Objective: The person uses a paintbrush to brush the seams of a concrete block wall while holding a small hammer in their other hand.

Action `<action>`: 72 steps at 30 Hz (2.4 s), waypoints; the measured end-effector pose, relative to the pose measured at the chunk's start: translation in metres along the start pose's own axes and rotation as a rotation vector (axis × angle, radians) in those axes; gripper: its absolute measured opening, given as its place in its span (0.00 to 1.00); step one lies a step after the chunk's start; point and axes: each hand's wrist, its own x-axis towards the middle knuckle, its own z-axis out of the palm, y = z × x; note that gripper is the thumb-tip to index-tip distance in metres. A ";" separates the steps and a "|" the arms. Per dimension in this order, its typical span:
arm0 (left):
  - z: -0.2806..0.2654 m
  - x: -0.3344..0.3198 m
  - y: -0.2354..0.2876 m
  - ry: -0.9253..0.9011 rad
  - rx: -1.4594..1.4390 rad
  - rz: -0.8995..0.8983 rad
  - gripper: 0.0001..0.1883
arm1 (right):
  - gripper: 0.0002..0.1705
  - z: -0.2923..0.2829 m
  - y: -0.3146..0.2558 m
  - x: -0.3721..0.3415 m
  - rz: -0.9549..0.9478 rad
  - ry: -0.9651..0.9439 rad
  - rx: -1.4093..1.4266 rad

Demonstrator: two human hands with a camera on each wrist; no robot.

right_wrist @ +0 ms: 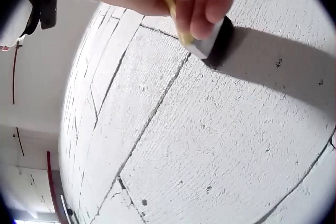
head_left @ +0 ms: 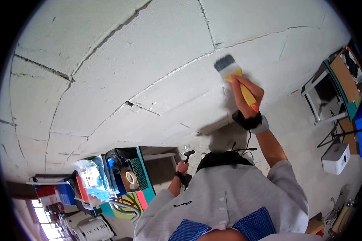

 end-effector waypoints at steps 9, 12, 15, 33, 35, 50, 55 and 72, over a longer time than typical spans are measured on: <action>0.022 -0.049 0.010 0.029 0.021 -0.127 0.22 | 0.05 -0.007 0.007 0.013 -0.171 -0.028 -0.042; 0.035 -0.064 0.006 0.108 0.081 -0.074 0.21 | 0.05 -0.020 0.016 0.005 0.017 -0.147 0.059; 0.043 -0.080 0.007 0.098 0.132 -0.092 0.22 | 0.05 -0.024 0.015 0.007 -0.002 -0.097 0.116; 0.019 -0.053 -0.007 -0.056 0.106 -0.123 0.23 | 0.06 -0.019 0.035 -0.005 -0.070 -0.065 -0.003; 0.010 -0.038 0.003 -0.068 0.154 -0.086 0.23 | 0.05 -0.025 0.044 -0.012 -0.032 -0.096 -0.084; -0.030 0.052 0.026 -0.146 0.151 0.163 0.21 | 0.08 -0.010 0.030 -0.044 0.258 -0.042 -0.069; -0.041 0.072 0.012 -0.197 0.335 0.249 0.21 | 0.06 0.004 0.017 -0.029 0.137 0.034 -0.118; 0.001 0.003 0.008 -0.018 0.075 0.000 0.21 | 0.06 -0.023 0.065 -0.049 0.280 -0.123 -0.084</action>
